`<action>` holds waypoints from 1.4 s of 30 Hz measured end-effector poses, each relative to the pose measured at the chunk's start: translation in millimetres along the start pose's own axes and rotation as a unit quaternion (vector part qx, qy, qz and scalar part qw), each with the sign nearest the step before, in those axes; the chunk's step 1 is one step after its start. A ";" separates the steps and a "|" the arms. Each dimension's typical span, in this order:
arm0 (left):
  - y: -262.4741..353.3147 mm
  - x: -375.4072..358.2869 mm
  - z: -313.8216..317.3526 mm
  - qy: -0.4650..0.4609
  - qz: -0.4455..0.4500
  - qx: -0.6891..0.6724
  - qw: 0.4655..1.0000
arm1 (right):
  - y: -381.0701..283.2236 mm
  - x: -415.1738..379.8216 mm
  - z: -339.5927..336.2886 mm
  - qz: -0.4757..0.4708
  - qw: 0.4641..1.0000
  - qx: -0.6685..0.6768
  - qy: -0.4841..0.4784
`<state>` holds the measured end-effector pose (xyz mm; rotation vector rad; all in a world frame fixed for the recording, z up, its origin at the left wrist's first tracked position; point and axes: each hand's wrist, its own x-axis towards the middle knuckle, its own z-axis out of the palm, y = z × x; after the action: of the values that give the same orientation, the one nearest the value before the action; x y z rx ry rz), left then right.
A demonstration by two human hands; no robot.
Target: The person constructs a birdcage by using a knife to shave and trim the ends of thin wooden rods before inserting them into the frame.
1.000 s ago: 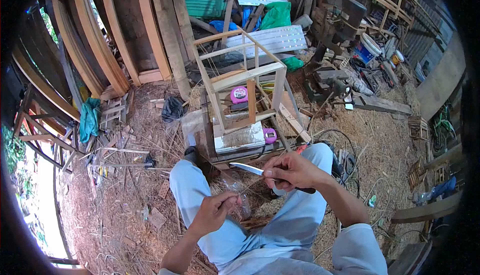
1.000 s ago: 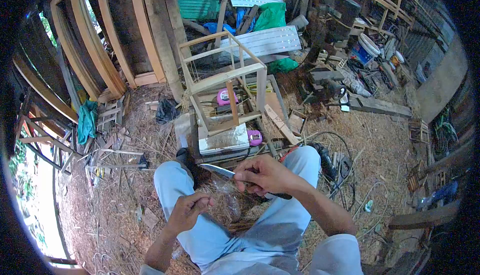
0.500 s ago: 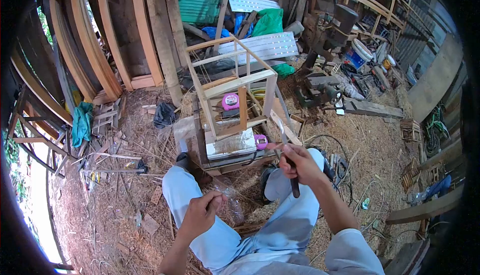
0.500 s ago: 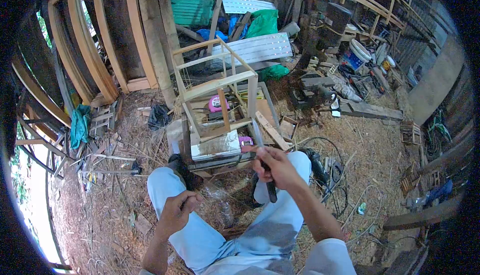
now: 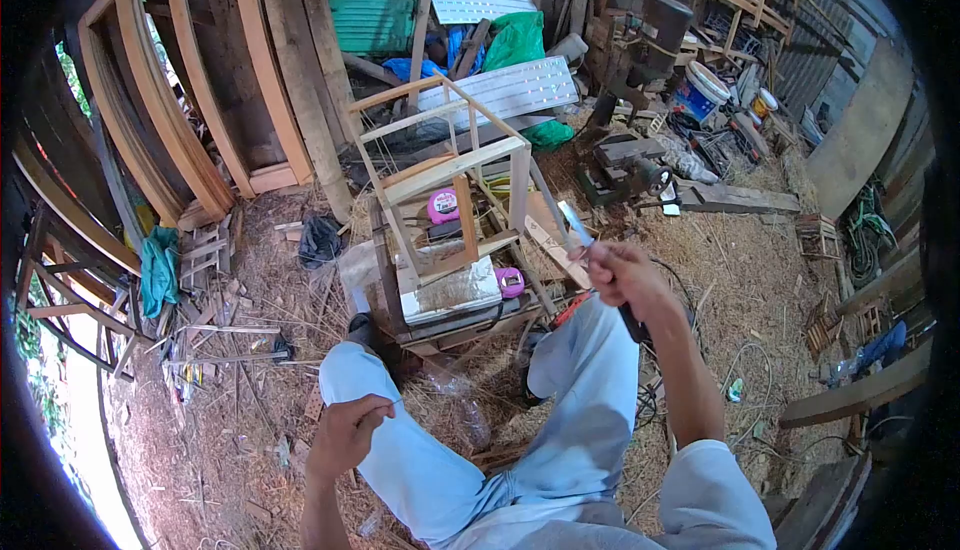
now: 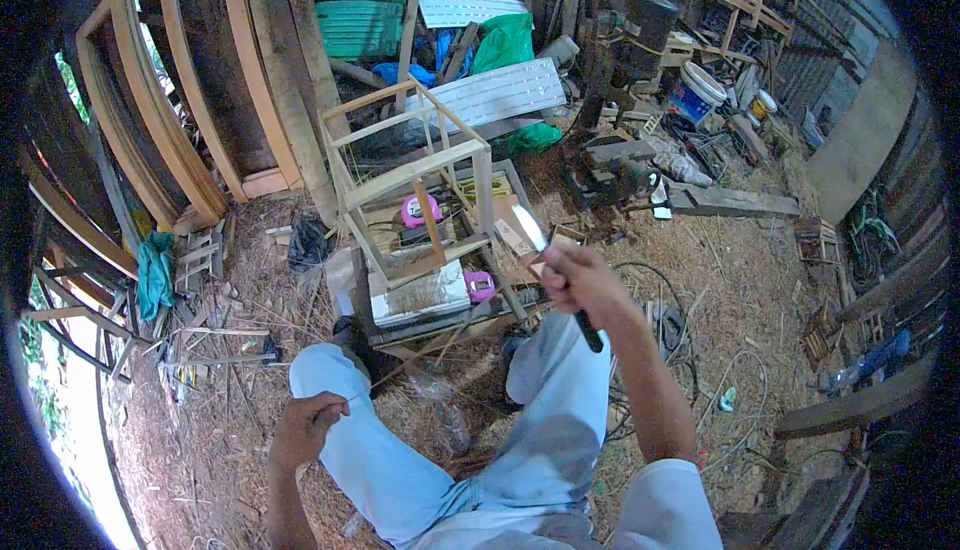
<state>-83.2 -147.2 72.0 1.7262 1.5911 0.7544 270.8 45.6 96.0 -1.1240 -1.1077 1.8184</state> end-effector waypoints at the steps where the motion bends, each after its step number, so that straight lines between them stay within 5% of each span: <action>1: -7.7 -1.8 -4.0 0.003 -0.021 -0.010 1.000 | 0.6 10.1 -13.1 0.002 0.998 -0.003 0.059; 8: 6.5 12.2 2.0 0.049 -0.053 -0.043 0.996 | 7.8 -3.6 -14.8 -0.032 0.995 0.079 -0.051; 12: 18.6 27.4 14.8 0.060 -0.013 -0.042 0.997 | 29.1 -16.0 42.9 -0.009 0.994 0.084 -0.070; 15: 20.5 28.6 17.9 0.060 0.001 -0.042 0.997 | 33.6 -4.9 68.8 -0.123 0.984 0.095 0.083; 21: 18.2 15.5 11.4 0.066 0.015 -0.059 0.996 | 13.8 14.8 58.2 -0.233 0.960 0.091 0.129; 28: 9.0 16.1 13.6 0.112 0.005 -0.097 0.989 | 12.8 11.5 61.0 -0.184 0.972 0.124 0.073; 33: 12.4 24.2 11.6 0.196 0.081 -0.083 0.974 | 18.1 12.7 58.1 -0.126 0.971 0.199 0.032; 42: 42.6 42.5 16.0 0.168 0.097 -0.039 0.980 | 24.0 21.6 74.8 -0.128 0.972 0.190 0.055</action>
<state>-40.6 -108.0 94.8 1.7833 1.5963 1.2443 190.8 33.7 86.1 -0.8042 -0.7570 1.6518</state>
